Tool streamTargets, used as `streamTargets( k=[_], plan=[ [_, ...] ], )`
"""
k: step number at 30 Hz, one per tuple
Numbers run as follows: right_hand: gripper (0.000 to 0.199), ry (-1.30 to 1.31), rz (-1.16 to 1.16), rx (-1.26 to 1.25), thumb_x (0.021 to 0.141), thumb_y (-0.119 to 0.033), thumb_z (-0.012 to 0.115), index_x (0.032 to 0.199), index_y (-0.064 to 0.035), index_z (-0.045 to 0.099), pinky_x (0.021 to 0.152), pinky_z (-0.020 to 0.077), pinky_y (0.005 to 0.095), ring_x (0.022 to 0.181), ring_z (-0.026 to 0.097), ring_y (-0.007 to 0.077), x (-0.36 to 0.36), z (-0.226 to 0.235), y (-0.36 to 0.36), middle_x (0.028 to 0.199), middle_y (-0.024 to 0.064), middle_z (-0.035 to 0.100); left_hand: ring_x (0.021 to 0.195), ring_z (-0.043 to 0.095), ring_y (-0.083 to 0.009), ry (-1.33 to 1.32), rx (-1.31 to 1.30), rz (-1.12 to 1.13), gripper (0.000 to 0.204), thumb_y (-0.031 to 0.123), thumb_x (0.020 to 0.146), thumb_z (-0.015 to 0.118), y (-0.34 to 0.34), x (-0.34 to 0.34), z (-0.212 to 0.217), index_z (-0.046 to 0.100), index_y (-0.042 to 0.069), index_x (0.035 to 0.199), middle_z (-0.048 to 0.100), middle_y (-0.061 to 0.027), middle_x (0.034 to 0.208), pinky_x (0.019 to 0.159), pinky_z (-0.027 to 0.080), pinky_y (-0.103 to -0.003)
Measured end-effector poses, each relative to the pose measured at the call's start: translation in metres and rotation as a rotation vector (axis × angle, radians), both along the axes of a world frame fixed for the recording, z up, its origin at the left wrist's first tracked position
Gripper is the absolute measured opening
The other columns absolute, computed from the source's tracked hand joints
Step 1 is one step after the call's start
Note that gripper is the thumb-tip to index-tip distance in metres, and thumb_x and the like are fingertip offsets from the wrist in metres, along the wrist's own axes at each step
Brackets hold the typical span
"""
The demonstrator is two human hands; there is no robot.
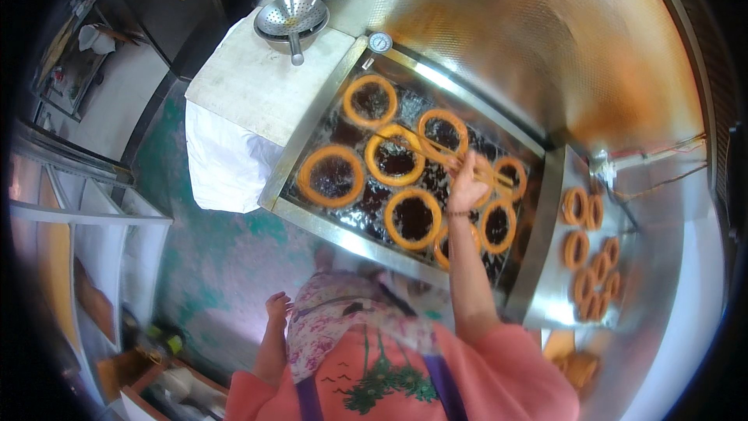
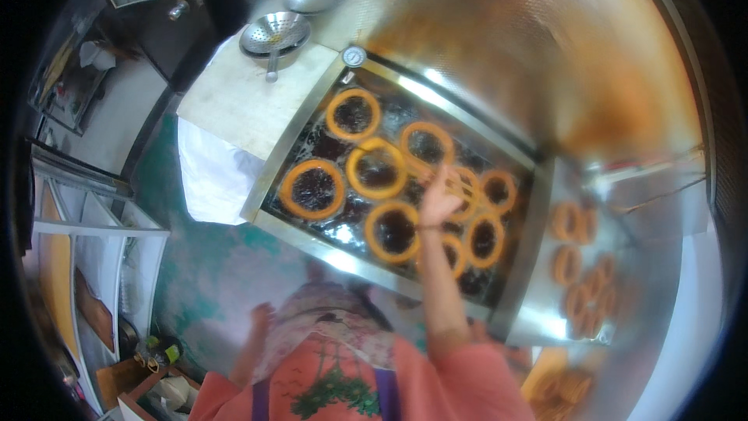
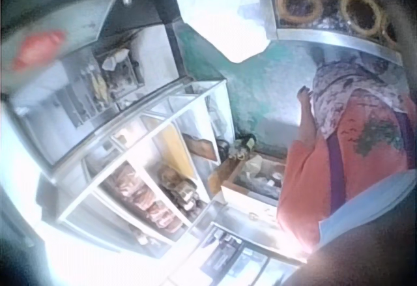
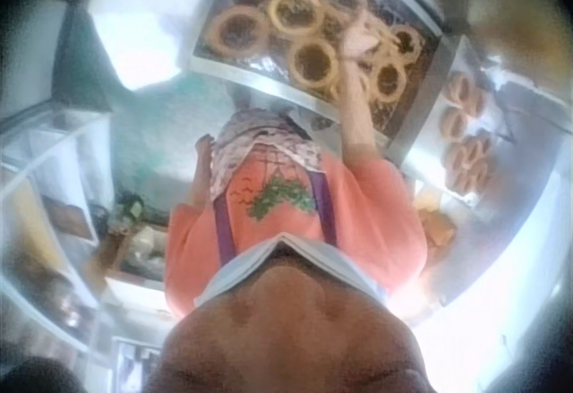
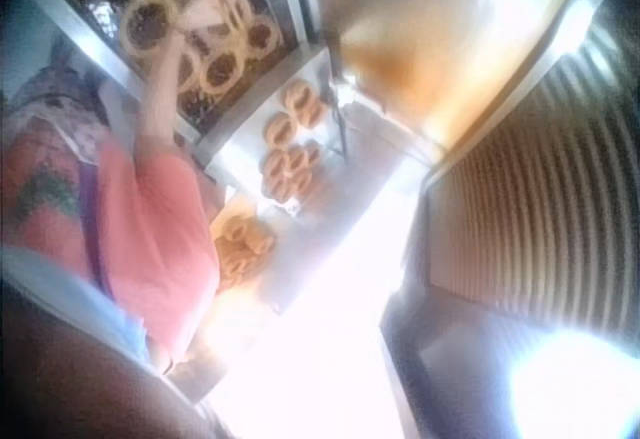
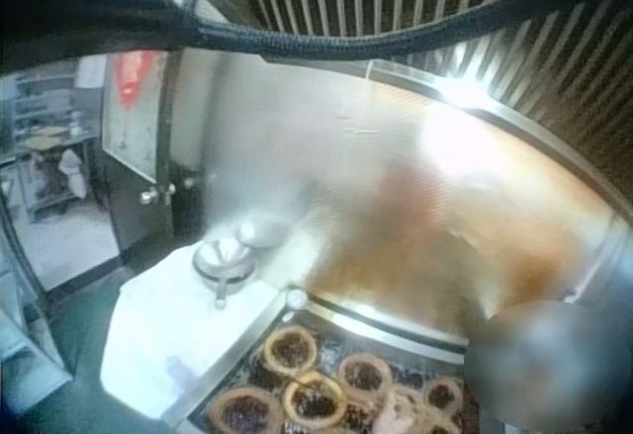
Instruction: The person fries circular dough rings in a vat of hot oil, flipping them with wooden sticks and transferring the cooked dough to a metal tray before stacking them by hand.
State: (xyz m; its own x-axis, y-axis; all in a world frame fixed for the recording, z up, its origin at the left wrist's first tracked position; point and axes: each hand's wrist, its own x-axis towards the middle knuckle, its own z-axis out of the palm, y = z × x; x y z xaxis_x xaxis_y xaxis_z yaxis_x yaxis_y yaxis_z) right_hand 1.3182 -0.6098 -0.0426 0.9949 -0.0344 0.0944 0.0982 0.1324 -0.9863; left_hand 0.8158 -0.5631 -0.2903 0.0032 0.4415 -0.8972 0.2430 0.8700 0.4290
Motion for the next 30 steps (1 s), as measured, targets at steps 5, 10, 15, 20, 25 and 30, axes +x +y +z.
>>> streamTargets(
  k=[5, 10, 15, 20, 25, 30],
  plan=[
    [0.016, -0.029, -0.050, 0.064, 0.086, -0.012, 0.057, 0.090, 0.0038, 0.055, 0.048, 0.0554, 0.0300, 0.061, 0.064, 0.0219, 0.009, -0.008, 0.015, 0.079, 0.0157, 0.061, 0.057, 0.059, -0.0203, -0.036, 0.030, -0.052, 0.035, 0.005, 0.075, 0.055, 0.009, 0.015, 0.016, 0.051, -0.001, 0.109, 0.060, -0.0116, 0.079, 0.045, 0.046, -0.028],
    [0.017, -0.075, -0.110, -0.009, 0.086, -0.012, 0.057, 0.090, 0.0039, 0.055, 0.050, 0.0560, 0.0297, 0.062, 0.064, 0.0224, 0.006, 0.000, 0.010, 0.078, 0.0165, 0.062, 0.057, 0.059, -0.0208, -0.035, 0.124, -0.212, 0.035, 0.005, 0.076, 0.054, 0.007, -0.007, -0.038, 0.051, -0.001, 0.110, 0.060, -0.0115, 0.078, 0.044, 0.045, -0.028],
    [0.016, -0.061, -0.162, 0.035, 0.086, -0.012, 0.057, 0.087, 0.0041, 0.055, 0.051, 0.0566, 0.0298, 0.063, 0.064, 0.0209, -0.003, 0.017, -0.005, 0.076, 0.0160, 0.062, 0.057, 0.059, -0.0214, -0.046, 0.032, -0.142, 0.035, 0.005, 0.077, 0.053, 0.022, 0.019, -0.015, 0.051, -0.001, 0.111, 0.059, -0.0124, 0.080, 0.044, 0.046, -0.029],
    [0.017, -0.080, -0.023, 0.011, 0.086, -0.013, 0.057, 0.084, 0.0041, 0.055, 0.050, 0.0559, 0.0288, 0.061, 0.063, 0.0193, -0.018, 0.019, 0.005, 0.076, 0.0153, 0.062, 0.060, 0.059, -0.0212, -0.154, 0.289, -0.375, 0.035, 0.005, 0.077, 0.052, 0.028, 0.015, -0.051, 0.051, -0.001, 0.111, 0.060, -0.0129, 0.083, 0.047, 0.047, -0.029],
    [0.019, -0.035, 0.047, -0.059, 0.086, -0.012, 0.058, 0.083, 0.0064, 0.057, 0.048, 0.0531, 0.0269, 0.058, 0.062, 0.0173, -0.019, 0.002, 0.024, 0.072, 0.0125, 0.061, 0.061, 0.060, -0.0209, -0.095, 0.082, -0.198, 0.035, 0.006, 0.076, 0.053, 0.036, 0.037, -0.002, 0.052, -0.001, 0.111, 0.060, -0.0129, 0.083, 0.048, 0.048, -0.029],
    [0.018, -0.084, -0.009, -0.145, 0.086, -0.011, 0.058, 0.083, 0.0062, 0.057, 0.051, 0.0529, 0.0279, 0.058, 0.062, 0.0164, -0.005, -0.016, 0.041, 0.071, 0.0128, 0.062, 0.059, 0.059, -0.0215, -0.064, 0.054, -0.168, 0.036, 0.005, 0.076, 0.053, 0.038, 0.026, -0.004, 0.051, -0.002, 0.111, 0.059, -0.0129, 0.082, 0.047, 0.048, -0.029]
  ],
)
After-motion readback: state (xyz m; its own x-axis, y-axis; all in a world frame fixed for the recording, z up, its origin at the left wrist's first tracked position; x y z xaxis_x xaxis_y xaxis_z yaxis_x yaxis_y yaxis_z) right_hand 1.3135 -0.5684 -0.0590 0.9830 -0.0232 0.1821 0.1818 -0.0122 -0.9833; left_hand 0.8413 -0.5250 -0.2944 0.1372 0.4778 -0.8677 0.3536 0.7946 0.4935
